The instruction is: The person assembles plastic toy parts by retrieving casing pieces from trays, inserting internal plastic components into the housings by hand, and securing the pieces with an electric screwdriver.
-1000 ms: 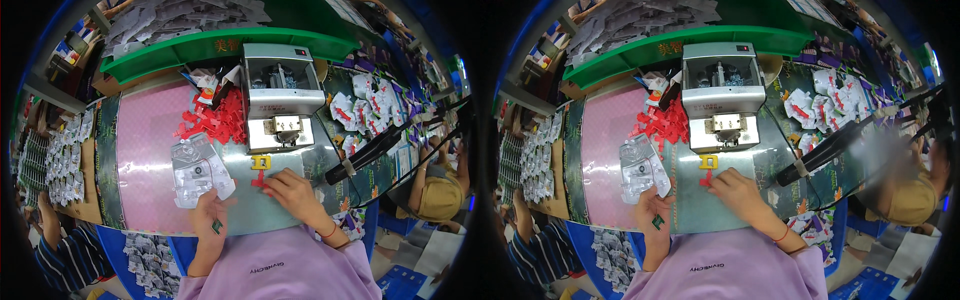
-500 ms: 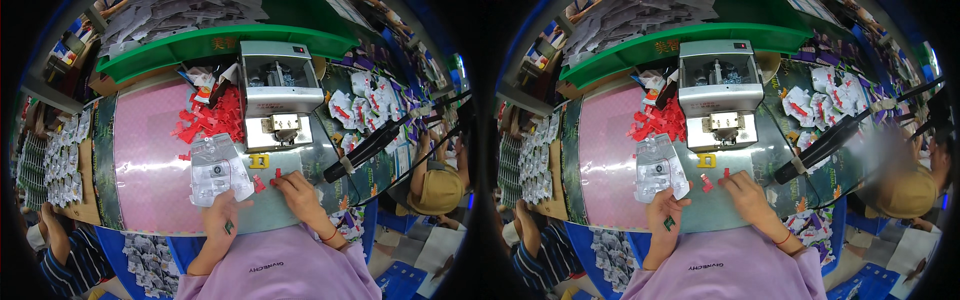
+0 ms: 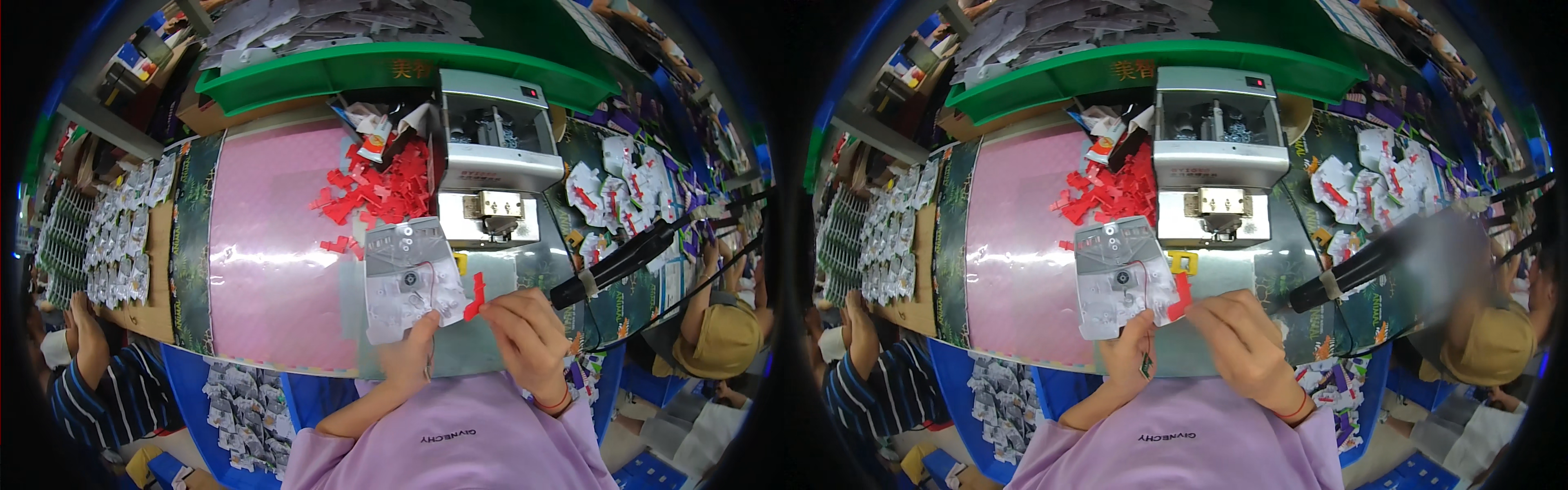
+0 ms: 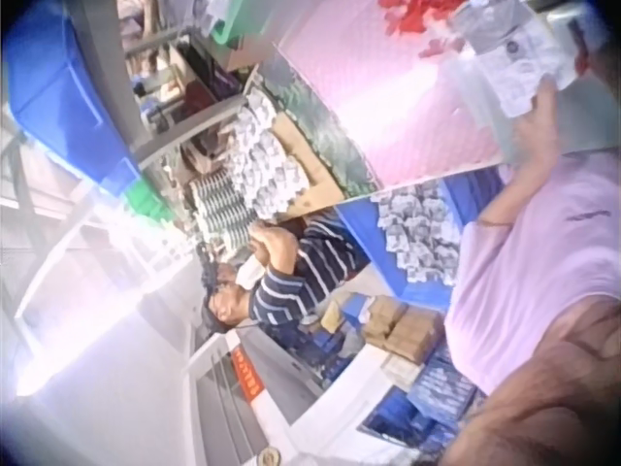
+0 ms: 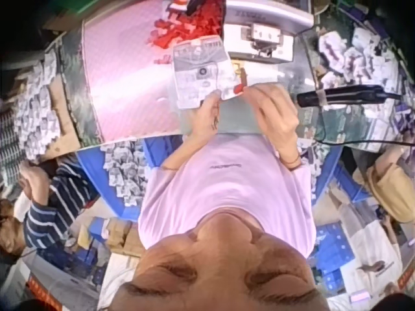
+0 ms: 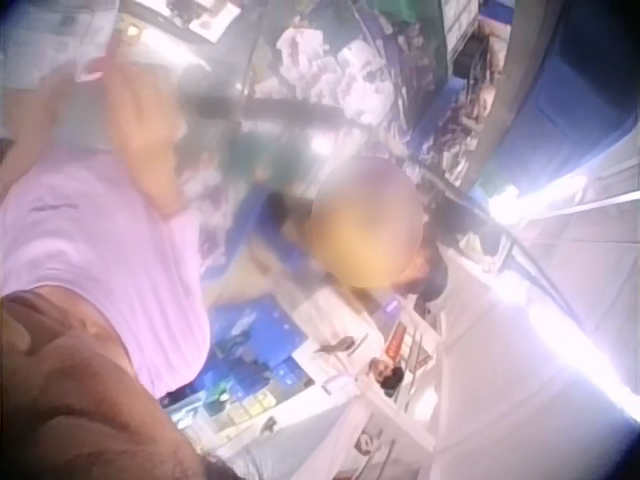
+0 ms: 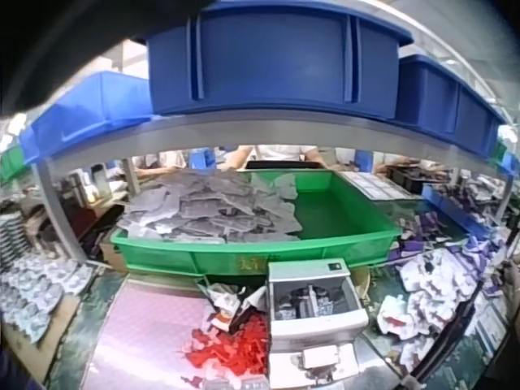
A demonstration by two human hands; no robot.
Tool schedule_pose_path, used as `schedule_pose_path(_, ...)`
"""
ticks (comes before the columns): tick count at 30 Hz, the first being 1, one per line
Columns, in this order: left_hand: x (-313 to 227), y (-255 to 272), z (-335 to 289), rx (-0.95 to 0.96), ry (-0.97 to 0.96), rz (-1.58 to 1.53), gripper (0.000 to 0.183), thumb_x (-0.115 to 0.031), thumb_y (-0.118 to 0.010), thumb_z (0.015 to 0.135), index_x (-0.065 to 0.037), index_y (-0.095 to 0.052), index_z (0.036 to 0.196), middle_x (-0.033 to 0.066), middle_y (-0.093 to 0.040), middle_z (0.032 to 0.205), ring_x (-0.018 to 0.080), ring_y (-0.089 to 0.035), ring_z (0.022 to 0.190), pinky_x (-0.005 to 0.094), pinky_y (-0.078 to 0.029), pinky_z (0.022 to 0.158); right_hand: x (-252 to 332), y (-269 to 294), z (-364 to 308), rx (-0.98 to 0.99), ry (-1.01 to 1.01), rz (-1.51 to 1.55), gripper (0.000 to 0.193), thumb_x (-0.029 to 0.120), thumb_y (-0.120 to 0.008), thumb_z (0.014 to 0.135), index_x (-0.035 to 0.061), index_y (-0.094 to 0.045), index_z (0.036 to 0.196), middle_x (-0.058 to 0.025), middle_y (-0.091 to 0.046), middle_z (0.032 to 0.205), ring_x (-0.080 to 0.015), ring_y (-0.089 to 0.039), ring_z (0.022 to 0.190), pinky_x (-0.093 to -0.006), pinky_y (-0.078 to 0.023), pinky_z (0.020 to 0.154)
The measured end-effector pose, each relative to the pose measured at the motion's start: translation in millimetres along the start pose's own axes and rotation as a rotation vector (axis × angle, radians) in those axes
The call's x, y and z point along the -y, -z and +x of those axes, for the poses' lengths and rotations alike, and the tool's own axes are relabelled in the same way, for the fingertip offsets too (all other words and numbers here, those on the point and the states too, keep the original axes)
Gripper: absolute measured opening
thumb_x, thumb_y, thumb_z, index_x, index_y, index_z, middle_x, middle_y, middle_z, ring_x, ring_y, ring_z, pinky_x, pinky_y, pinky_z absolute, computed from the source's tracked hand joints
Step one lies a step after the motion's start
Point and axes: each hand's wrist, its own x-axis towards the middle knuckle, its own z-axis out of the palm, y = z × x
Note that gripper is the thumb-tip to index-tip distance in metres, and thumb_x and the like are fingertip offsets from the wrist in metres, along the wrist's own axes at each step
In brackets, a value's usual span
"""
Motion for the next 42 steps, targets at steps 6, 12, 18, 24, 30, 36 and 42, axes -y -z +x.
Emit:
schedule_pose_path(6,6.3,3.8,-2.3,0.127,-0.189,0.011,0.011,-0.009,-0.059,0.076,-0.005,-0.054,0.067,-0.0027,-0.047,0.051,0.0052,-0.041,0.044,0.0219,-0.030,0.041,9.4,-10.2,11.8,0.055,0.090,0.025,0.026,-0.009,-0.064,0.054,-0.0012,-0.061,0.079,-0.0092,-0.055,0.074,-0.0224,-0.053,0.062,-0.0289,-0.043,0.051)
schedule_pose_path(12,3.7,1.4,-4.1,0.200,-0.296,-0.035,0.003,-0.003,-0.055,0.078,-0.002,-0.057,0.080,-0.0024,-0.051,0.063,0.0045,-0.044,0.050,0.0205,-0.032,0.043,9.4,-16.2,12.3,0.083,0.143,-0.042,0.033,-0.007,-0.064,0.049,0.0001,-0.062,0.082,-0.0080,-0.054,0.073,-0.0211,-0.052,0.060,-0.0277,-0.042,0.049)
schedule_pose_path(18,5.4,4.8,-6.9,0.284,-0.395,0.011,0.012,0.001,-0.051,0.079,0.001,-0.057,0.089,0.0014,-0.056,0.078,0.0081,-0.052,0.068,0.0206,-0.041,0.057,10.7,-17.1,11.3,0.111,0.185,-0.104,0.034,-0.004,-0.062,0.049,-0.0007,-0.062,0.083,-0.0076,-0.053,0.073,-0.0207,-0.051,0.059,-0.0271,-0.042,0.047)
schedule_pose_path(24,5.7,12.3,-10.4,0.398,-0.380,0.010,0.013,0.001,-0.049,0.082,0.002,-0.056,0.093,0.0023,-0.056,0.081,0.0085,-0.052,0.072,0.0203,-0.041,0.060,10.7,-17.3,10.9,0.125,0.235,-0.127,0.033,-0.001,-0.059,0.049,-0.0020,-0.062,0.082,-0.0074,-0.053,0.073,-0.0202,-0.051,0.058,-0.0264,-0.041,0.045)
schedule_pose_path(30,3.2,15.1,-7.4,0.449,-0.323,0.073,0.014,-0.003,-0.048,0.083,0.001,-0.052,0.096,0.0014,-0.054,0.076,0.0062,-0.048,0.063,0.0193,-0.037,0.053,12.0,-17.3,13.3,0.117,0.249,-0.123,0.033,0.000,-0.058,0.048,-0.0025,-0.061,0.081,-0.0078,-0.054,0.072,-0.0206,-0.051,0.057,-0.0265,-0.041,0.045)
schedule_pose_path(36,2.6,11.5,-4.6,0.412,-0.391,0.045,0.022,0.000,-0.049,0.080,0.000,-0.047,0.102,0.0020,-0.053,0.076,0.0055,-0.046,0.057,0.0191,-0.035,0.048,15.0,-18.8,14.0,0.149,0.246,-0.167,0.031,0.004,-0.056,0.051,-0.0034,-0.060,0.081,-0.0083,-0.054,0.074,-0.0200,-0.051,0.059,-0.0260,-0.041,0.046)
schedule_pose_path(42,9.4,18.4,-5.8,0.441,-0.442,0.071,0.026,0.002,-0.048,0.079,0.001,-0.045,0.104,0.0038,-0.053,0.082,0.0067,-0.048,0.063,0.0195,-0.037,0.052,13.8,-19.4,14.9,0.180,0.270,-0.187,0.029,0.009,-0.057,0.055,-0.0030,-0.058,0.081,-0.0076,-0.053,0.075,-0.0184,-0.052,0.062,-0.0247,-0.041,0.047)
